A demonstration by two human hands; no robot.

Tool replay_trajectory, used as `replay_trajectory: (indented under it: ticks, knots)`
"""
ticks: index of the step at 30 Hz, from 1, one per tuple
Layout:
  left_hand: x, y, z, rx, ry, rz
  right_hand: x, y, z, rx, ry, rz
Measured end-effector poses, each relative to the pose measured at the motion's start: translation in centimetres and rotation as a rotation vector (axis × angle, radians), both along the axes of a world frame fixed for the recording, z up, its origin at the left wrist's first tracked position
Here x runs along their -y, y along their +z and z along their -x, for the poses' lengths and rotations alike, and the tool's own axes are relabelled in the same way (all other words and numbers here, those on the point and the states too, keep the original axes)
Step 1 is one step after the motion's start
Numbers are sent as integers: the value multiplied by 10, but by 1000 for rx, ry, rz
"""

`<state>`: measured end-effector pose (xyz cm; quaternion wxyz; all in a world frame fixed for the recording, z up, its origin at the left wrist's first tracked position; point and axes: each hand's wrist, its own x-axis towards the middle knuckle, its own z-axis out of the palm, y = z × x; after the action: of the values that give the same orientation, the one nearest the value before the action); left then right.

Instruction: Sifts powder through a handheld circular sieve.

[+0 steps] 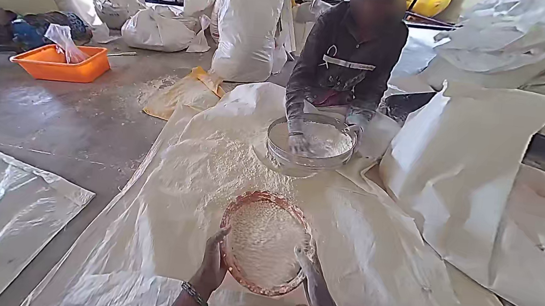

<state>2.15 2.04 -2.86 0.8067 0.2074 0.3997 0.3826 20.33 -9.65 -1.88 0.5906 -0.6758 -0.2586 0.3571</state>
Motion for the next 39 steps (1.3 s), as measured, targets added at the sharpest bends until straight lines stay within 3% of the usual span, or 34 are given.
replay_trajectory:
  ticks: [3, 5, 9, 11, 14, 18, 23, 28, 32, 36, 39]
  knots:
    - [13, 0, 5, 72, -198, -123, 5, -4, -24, 142, -32, -69]
    - [11, -2, 11, 151, -354, -228, 9, 0, -34, 86, -139, -86]
    - [3, 8, 0, -22, 39, -63, 6, -4, -5, 50, 23, 11]
    - [4, 8, 4, -1, -12, -90, 1, -4, -11, 69, -9, 29]
    - [6, 4, 14, 106, -247, -208, -4, -12, -31, -32, -175, -9]
    - [4, 5, -3, -58, 100, 25, -2, 1, 2, 128, -49, -3]
    - [13, 4, 8, 82, -268, -187, 0, -5, -32, -72, -191, -45]
    - [-1, 5, 3, -29, 68, -33, -1, 2, 3, 19, 32, 46]
    - [6, -1, 11, 95, -161, -227, -2, -1, -32, -13, -18, -1]
    - [-4, -3, 4, -84, 147, -80, 0, 5, 0, 149, 109, 63]
    - [5, 1, 8, -4, -25, -118, -5, -3, -18, 51, 15, 77]
